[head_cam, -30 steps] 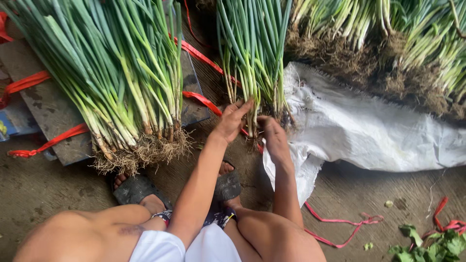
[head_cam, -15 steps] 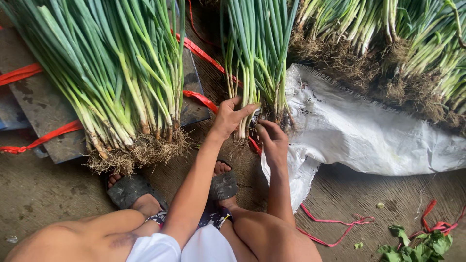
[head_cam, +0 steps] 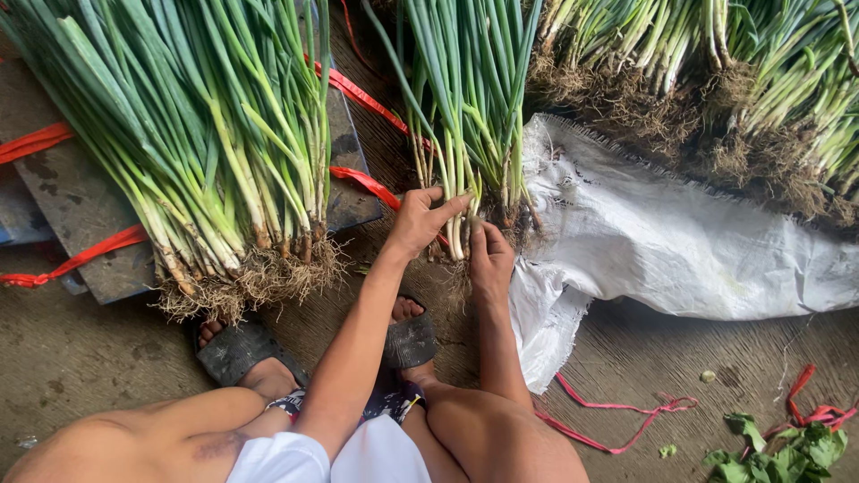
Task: The person sits on the floor trimming harvested scallion bunches, pulling off outer leaves and damaged greens by hand and setting the trimmings aside. They gather and align the bunches and secure them with red rubber bands, placing finished bunches with the others.
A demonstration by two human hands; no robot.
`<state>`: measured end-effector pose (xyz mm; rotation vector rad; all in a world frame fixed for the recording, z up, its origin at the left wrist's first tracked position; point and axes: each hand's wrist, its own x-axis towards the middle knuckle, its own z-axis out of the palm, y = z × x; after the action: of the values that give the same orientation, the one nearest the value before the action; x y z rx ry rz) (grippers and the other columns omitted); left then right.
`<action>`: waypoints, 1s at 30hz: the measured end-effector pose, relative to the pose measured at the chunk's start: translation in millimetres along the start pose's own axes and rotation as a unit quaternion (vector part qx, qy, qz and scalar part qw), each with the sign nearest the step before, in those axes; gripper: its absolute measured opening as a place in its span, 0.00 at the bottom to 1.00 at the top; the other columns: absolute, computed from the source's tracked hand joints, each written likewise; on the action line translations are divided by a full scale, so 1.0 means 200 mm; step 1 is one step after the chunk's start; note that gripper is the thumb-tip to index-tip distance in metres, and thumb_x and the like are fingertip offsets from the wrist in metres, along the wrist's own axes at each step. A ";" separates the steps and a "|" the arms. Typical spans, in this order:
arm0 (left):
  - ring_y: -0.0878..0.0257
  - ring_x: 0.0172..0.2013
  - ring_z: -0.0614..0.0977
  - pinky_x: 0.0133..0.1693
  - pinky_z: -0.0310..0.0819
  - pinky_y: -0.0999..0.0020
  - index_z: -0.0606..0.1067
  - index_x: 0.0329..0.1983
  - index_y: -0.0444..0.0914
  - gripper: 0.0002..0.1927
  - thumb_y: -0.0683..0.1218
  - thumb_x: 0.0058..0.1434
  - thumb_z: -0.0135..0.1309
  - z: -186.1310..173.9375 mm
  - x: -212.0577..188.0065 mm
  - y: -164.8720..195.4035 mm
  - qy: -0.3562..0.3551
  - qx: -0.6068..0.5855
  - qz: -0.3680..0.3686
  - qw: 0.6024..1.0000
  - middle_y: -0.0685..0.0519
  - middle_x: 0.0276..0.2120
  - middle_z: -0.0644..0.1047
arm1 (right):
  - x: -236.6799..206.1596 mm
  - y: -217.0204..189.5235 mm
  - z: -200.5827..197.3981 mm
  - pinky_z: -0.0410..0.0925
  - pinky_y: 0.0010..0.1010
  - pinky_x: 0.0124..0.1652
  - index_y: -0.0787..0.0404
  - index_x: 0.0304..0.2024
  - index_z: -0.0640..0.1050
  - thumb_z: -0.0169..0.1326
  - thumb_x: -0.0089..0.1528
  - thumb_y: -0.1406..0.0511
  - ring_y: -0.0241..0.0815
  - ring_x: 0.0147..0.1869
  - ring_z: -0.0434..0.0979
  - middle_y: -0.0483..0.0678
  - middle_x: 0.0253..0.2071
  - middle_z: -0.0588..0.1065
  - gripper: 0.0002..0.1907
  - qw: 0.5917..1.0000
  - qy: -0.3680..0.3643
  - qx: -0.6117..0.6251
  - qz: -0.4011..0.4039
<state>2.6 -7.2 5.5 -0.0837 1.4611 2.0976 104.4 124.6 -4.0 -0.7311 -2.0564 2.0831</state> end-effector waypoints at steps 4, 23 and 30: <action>0.74 0.29 0.79 0.31 0.75 0.76 0.84 0.44 0.33 0.15 0.49 0.63 0.63 0.03 -0.01 -0.02 -0.005 0.067 0.014 0.998 0.54 0.31 0.84 | 0.00 -0.02 -0.03 0.69 0.21 0.37 0.68 0.51 0.77 0.52 0.70 0.61 0.28 0.38 0.75 0.42 0.39 0.79 0.16 0.993 -0.011 0.092 0.073; 0.70 0.22 0.70 0.24 0.61 0.72 0.83 0.34 0.30 0.22 0.55 0.69 0.62 0.08 0.02 -0.07 0.037 0.034 -0.030 0.998 0.53 0.22 0.75 | 0.01 -0.04 -0.04 0.60 0.24 0.28 0.65 0.35 0.76 0.47 0.74 0.59 0.27 0.28 0.63 0.39 0.23 0.69 0.18 0.973 0.035 -0.222 -0.044; 0.72 0.24 0.79 0.25 0.73 0.75 0.82 0.37 0.33 0.16 0.53 0.60 0.65 0.08 0.01 -0.07 0.033 -0.070 0.001 0.997 0.54 0.27 0.82 | 0.00 -0.04 -0.04 0.66 0.23 0.29 0.64 0.42 0.77 0.47 0.73 0.59 0.30 0.28 0.72 0.41 0.27 0.75 0.16 0.998 0.064 -0.026 0.006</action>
<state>12.0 11.6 -1.1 -0.2082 1.3501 2.2164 106.5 132.4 3.5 -0.8627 -2.0484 1.9406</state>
